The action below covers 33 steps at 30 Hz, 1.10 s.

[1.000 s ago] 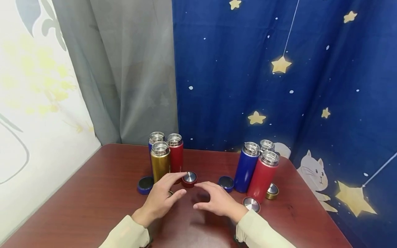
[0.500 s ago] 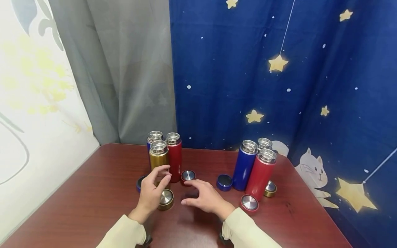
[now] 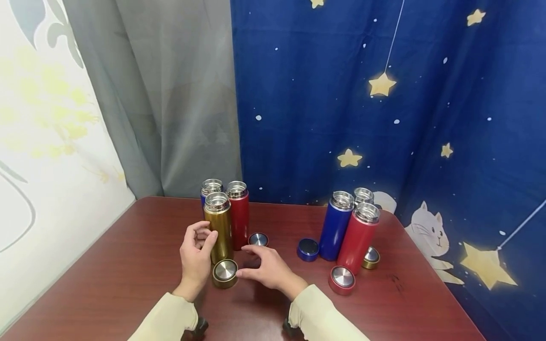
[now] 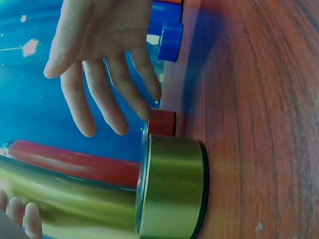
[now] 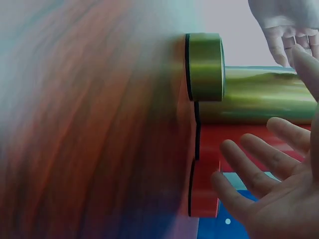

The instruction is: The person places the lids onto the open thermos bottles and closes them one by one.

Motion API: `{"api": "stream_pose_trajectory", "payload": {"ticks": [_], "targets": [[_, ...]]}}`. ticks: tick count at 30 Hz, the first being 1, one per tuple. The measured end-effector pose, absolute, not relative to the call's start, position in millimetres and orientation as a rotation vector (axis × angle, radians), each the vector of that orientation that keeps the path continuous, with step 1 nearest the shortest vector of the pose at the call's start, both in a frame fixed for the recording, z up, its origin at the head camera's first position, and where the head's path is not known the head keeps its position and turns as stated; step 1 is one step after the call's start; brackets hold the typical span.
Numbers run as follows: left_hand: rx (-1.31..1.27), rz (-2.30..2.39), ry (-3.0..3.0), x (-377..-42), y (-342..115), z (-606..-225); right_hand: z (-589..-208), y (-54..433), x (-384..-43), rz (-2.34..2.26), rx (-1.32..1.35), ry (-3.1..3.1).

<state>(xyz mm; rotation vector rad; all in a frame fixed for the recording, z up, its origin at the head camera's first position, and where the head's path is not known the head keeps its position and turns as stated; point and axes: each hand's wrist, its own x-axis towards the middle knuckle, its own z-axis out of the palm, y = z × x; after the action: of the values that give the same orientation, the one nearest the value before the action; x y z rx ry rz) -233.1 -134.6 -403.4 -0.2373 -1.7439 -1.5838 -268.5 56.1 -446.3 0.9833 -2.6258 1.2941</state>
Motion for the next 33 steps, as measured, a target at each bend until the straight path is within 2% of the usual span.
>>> {"api": "stream_pose_trajectory", "payload": {"ticks": [11, 24, 28, 33], "targets": [[-0.094, -1.49, -1.702, -242, -133, -404, -452, 29, -267, 1.343, 0.708, -2.775], [-0.01, -1.717, -1.739, -256, -144, -418, -461, 1, -254, 0.933, 0.632, -2.866], [-0.026, -1.754, -1.817, -252, -145, -411, -465, -3, -252, 0.803, 0.613, -2.875], [-0.099, -1.773, -1.929, -264, -152, -423, -464, -1, -249, 0.727, 0.616, -2.882]]}}
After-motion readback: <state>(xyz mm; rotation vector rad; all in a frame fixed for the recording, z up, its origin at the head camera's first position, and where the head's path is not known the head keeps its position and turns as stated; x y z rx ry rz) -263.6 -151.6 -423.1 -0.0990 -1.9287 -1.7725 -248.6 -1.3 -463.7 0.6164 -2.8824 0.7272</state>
